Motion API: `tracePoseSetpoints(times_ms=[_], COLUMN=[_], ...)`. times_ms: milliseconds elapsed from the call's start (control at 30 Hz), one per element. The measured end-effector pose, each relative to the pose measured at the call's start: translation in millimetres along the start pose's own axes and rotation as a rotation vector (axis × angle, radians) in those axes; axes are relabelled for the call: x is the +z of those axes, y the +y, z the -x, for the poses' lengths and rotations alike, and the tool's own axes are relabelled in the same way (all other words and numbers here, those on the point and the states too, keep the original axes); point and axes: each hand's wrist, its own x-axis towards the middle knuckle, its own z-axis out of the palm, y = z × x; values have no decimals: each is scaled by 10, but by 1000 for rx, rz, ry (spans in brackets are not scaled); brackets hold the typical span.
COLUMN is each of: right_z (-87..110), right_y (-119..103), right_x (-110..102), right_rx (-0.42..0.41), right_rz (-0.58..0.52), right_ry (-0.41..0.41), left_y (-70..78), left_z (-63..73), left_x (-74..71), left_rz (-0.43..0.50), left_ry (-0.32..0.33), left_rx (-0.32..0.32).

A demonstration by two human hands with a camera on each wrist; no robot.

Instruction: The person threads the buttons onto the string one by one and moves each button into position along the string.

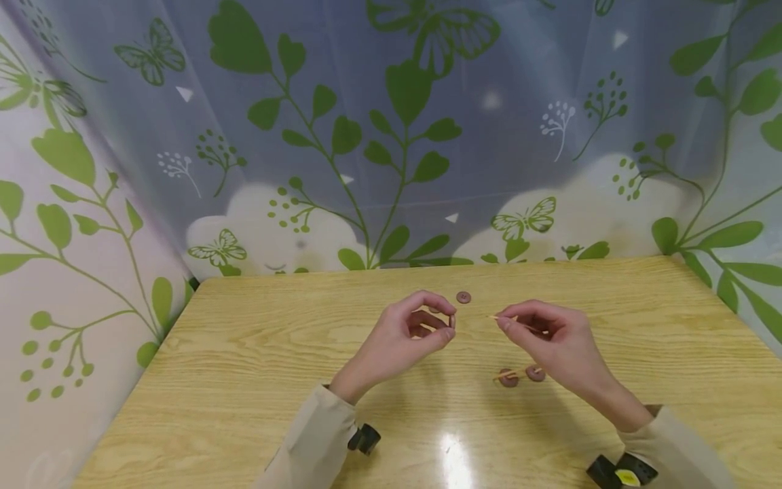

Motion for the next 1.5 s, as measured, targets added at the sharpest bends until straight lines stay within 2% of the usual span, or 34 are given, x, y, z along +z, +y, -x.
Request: tracePoseSetpoints(times_ms=[433, 933, 1200, 1500], right_z=[-16, -22, -4, 0], right_y=[-6, -1, -17, -68], right_x=[68, 128, 153, 174], right_rx=[-34, -110, -94, -14], right_rz=[-63, -9, -38, -78], right_ry=[-87, -132, -159, -192], left_y=[21, 60, 32, 32], left_z=[43, 78, 89, 97], left_x=[28, 68, 92, 88], left_rz=[30, 51, 51, 57], left_ry=[-9, -30, -35, -43], left_rx=[-4, 2, 13, 14])
